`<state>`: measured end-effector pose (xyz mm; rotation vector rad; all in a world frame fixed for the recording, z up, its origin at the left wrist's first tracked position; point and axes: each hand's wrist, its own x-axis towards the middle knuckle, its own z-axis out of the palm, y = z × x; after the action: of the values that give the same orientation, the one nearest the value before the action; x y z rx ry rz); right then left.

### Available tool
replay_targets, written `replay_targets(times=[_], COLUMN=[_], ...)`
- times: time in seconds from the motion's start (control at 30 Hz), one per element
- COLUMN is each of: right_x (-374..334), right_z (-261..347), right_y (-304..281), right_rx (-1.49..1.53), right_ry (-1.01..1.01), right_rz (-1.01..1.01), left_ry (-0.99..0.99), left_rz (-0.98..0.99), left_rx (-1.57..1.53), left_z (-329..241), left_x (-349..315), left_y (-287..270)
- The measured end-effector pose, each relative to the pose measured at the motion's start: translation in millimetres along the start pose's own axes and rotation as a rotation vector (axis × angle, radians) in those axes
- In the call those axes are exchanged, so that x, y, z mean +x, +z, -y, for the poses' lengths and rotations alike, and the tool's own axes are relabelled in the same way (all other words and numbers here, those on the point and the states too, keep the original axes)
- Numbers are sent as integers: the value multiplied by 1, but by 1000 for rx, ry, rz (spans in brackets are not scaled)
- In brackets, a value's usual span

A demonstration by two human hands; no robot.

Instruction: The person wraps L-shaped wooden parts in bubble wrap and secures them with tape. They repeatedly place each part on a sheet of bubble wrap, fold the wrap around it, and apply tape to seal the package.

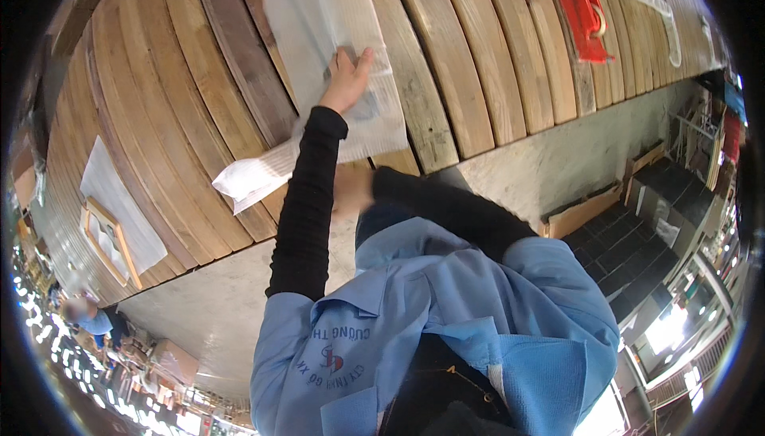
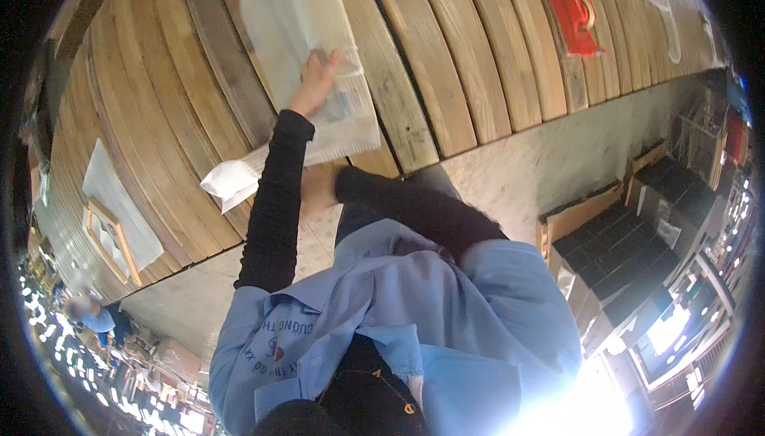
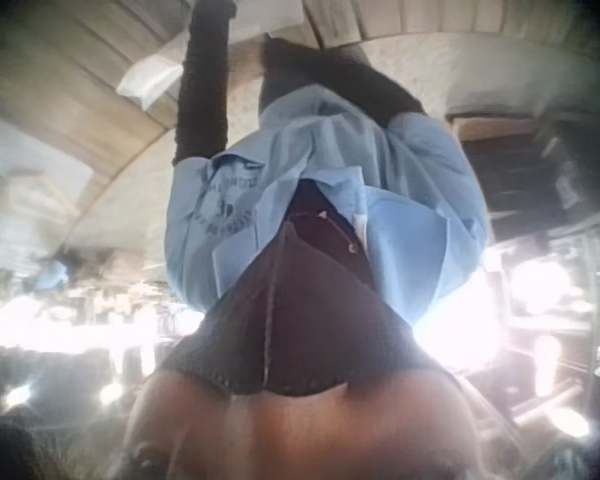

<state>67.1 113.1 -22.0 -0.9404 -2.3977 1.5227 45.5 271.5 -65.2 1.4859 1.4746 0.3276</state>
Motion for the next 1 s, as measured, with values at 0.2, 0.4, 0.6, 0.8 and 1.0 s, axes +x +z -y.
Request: replay_targets(times=[0.2, 0.4, 0.6, 0.8, 1.0], right_x=[-84, 22, 46, 17, 39], right_z=[-71, -124, -122, -93, -77], right_y=[-144, -169, -164, -175, -172], right_rx=[808, 409, 742, 201, -142], right_ry=[375, 713, 710, 781, 827], right_rz=[-900, -996, -1252, -1148, -1054], left_ry=[-61, -437, -362, -135, -18], left_rz=[49, 179, 198, -267, -773], left_rx=[-306, -620, -538, -139, 340], left_z=[19, -35, -30, -16, 37], left_x=[34, 42, 35, 28, 26], left_y=[-5, -44, -54, -64, -46])
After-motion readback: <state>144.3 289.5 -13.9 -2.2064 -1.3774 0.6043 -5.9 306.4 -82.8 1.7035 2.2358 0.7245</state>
